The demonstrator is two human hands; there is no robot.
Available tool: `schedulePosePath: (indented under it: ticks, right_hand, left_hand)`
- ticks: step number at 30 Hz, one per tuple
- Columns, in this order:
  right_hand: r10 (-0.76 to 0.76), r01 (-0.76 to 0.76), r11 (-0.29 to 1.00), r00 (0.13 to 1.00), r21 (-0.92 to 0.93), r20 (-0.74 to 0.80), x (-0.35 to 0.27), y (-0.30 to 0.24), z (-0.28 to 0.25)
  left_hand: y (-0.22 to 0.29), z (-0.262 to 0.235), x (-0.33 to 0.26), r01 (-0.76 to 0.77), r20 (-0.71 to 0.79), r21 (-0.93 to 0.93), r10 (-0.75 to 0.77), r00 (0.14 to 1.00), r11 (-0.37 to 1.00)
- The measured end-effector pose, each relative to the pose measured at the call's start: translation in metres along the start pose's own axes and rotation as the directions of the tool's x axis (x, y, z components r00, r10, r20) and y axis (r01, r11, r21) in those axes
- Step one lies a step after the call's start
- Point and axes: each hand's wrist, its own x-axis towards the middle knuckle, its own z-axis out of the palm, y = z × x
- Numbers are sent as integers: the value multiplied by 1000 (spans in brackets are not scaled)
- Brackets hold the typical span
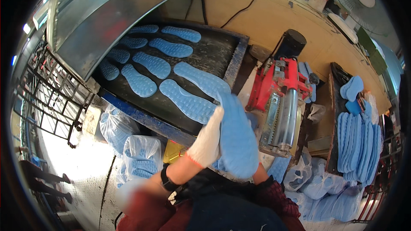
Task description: The recorder takes blue shoe insoles from a heating tray and passes them through an adhesive roller machine to apply glue before stacking them.
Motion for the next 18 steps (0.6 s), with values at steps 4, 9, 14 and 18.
schedulePosePath:
  ticks: [4, 9, 14, 18]
  right_hand:
    - [202, -194, 877, 979, 440, 28, -2, -3, 5]
    - [-115, 171, 666, 985, -726, 126, -46, 111, 9]
    - [555, -436, 743, 826, 507, -103, 1, -34, -109]
    - [174, -182, 983, 932, 4, -317, 55, -87, -165]
  left_hand:
    - [41, -26, 94, -258, -32, -29, 257, 966, 966]
    - [99, -99, 269, -560, -95, 354, 625, 775, 749]
    - [86, -61, 277, -292, -486, 37, 273, 831, 956]
    - [101, -51, 262, -227, -611, 366, 418, 672, 902]
